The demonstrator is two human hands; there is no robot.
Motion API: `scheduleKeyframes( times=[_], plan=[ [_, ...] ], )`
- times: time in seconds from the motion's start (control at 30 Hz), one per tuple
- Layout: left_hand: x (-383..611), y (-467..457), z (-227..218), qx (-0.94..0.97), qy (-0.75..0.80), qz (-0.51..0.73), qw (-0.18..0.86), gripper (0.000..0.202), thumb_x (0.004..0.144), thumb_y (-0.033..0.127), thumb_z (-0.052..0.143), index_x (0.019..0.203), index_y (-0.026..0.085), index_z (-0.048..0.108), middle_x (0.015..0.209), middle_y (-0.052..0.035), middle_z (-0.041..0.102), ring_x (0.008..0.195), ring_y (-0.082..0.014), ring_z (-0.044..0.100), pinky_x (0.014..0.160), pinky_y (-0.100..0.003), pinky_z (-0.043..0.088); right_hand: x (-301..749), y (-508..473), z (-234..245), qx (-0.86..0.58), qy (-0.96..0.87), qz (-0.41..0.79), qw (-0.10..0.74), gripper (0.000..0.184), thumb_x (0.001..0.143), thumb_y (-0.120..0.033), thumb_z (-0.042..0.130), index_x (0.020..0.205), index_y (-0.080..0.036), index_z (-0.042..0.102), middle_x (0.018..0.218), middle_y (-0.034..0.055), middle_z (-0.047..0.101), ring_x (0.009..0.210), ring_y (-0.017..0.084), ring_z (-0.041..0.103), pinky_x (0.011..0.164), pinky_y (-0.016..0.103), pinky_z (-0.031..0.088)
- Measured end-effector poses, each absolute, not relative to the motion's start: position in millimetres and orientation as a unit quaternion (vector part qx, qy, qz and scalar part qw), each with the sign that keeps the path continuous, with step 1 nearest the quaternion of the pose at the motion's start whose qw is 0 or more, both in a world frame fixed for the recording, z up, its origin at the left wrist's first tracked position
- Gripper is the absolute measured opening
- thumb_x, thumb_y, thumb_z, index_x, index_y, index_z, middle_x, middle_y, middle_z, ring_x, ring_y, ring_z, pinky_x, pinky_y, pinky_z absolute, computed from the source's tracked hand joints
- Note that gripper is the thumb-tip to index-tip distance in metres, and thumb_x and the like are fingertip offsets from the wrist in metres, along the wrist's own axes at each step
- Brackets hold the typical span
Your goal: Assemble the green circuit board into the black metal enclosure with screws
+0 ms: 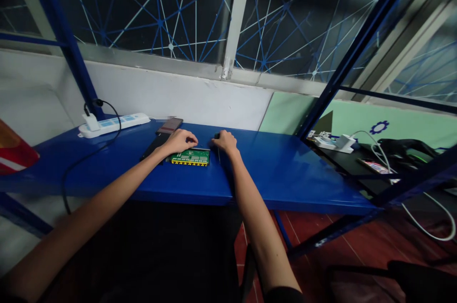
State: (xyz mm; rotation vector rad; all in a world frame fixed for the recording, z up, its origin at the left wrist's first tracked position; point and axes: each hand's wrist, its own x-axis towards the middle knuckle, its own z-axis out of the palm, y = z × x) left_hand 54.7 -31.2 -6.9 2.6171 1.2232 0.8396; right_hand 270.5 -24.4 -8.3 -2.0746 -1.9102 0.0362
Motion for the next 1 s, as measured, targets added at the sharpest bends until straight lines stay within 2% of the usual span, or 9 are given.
scheduleKeyframes(
  times=[0.27,0.4,0.6,0.7,0.77,0.83,0.9,0.93,1.0],
  plan=[
    [62.8,-28.4,-9.6,0.855,0.438,0.267,0.079,0.025,0.077,0.028,0.064,0.098,0.024,0.077,0.083,-0.0042,0.075,0.077,-0.0216,0.066,0.063,-0.028,0.044,268.7,-25.4,-8.3,-0.719,-0.687,0.031,0.106,0.050,0.077,-0.056,0.061,0.108,-0.017,0.068,0.113,0.0154,0.070,0.104,0.031,0.066,0.077,0.034,0.050],
    [53.6,-30.1,-4.9,0.852,0.429,0.291,0.078,0.024,0.078,0.028,0.062,0.095,0.023,0.078,0.087,-0.0055,0.075,0.078,-0.0217,0.066,0.066,-0.029,0.047,268.0,-29.2,-4.8,-0.718,-0.689,0.032,0.091,0.053,0.078,-0.060,0.060,0.111,-0.019,0.068,0.111,0.0144,0.070,0.101,0.029,0.067,0.077,0.034,0.050],
    [32.8,-38.3,13.8,0.879,0.338,0.315,0.120,0.026,0.081,0.041,0.061,0.088,0.023,0.078,0.086,-0.0070,0.076,0.077,-0.0215,0.067,0.070,-0.032,0.049,264.3,-37.6,1.5,-0.709,-0.702,0.035,0.060,0.055,0.080,-0.061,0.059,0.116,-0.019,0.064,0.099,0.0131,0.073,0.087,0.026,0.070,0.075,0.034,0.050],
    [17.1,-48.1,19.6,0.880,0.320,0.334,0.109,0.026,0.081,0.043,0.063,0.090,0.024,0.077,0.089,-0.0058,0.075,0.077,-0.0198,0.066,0.069,-0.031,0.049,262.7,-44.4,7.0,-0.709,-0.704,0.014,0.052,0.051,0.082,-0.059,0.059,0.115,-0.020,0.063,0.107,0.0143,0.071,0.093,0.027,0.069,0.075,0.034,0.049],
    [3.3,-57.0,21.0,0.888,0.320,0.319,0.086,0.027,0.081,0.045,0.064,0.092,0.024,0.077,0.091,-0.0057,0.075,0.077,-0.0195,0.066,0.069,-0.031,0.048,261.1,-52.2,11.7,-0.716,-0.693,-0.033,0.076,0.051,0.084,-0.057,0.057,0.118,-0.019,0.060,0.113,0.0169,0.069,0.100,0.030,0.067,0.077,0.035,0.048],
    [-11.0,-67.0,20.9,0.899,0.322,0.287,0.072,0.031,0.080,0.049,0.065,0.097,0.024,0.076,0.096,-0.0061,0.074,0.083,-0.0206,0.066,0.072,-0.032,0.048,259.1,-63.1,15.9,-0.723,-0.674,-0.082,0.125,0.051,0.087,-0.056,0.053,0.120,-0.017,0.059,0.108,0.0180,0.070,0.099,0.030,0.067,0.075,0.035,0.047],
    [-22.6,-77.2,19.3,0.900,0.333,0.274,0.058,0.038,0.079,0.053,0.066,0.102,0.024,0.074,0.101,-0.0068,0.073,0.091,-0.0228,0.066,0.078,-0.034,0.048,257.7,-76.1,17.6,-0.713,-0.665,-0.116,0.189,0.051,0.091,-0.057,0.047,0.121,-0.018,0.058,0.098,0.0150,0.072,0.092,0.028,0.068,0.070,0.033,0.045],
    [-26.5,-81.9,17.8,0.900,0.340,0.268,0.049,0.042,0.078,0.054,0.066,0.107,0.024,0.073,0.106,-0.0072,0.072,0.097,-0.0240,0.065,0.081,-0.036,0.048,257.4,-82.8,17.2,-0.693,-0.679,-0.114,0.214,0.050,0.091,-0.059,0.045,0.118,-0.019,0.060,0.093,0.0118,0.072,0.087,0.026,0.068,0.067,0.031,0.043],
    [-30.1,-89.7,13.4,0.897,0.356,0.262,0.017,0.048,0.077,0.057,0.067,0.112,0.025,0.070,0.112,-0.0080,0.070,0.103,-0.0259,0.062,0.088,-0.040,0.045,258.4,-95.0,13.9,-0.629,-0.734,-0.091,0.238,0.049,0.088,-0.065,0.045,0.100,-0.022,0.066,0.086,0.0064,0.072,0.081,0.022,0.067,0.061,0.027,0.038]
  ],
)
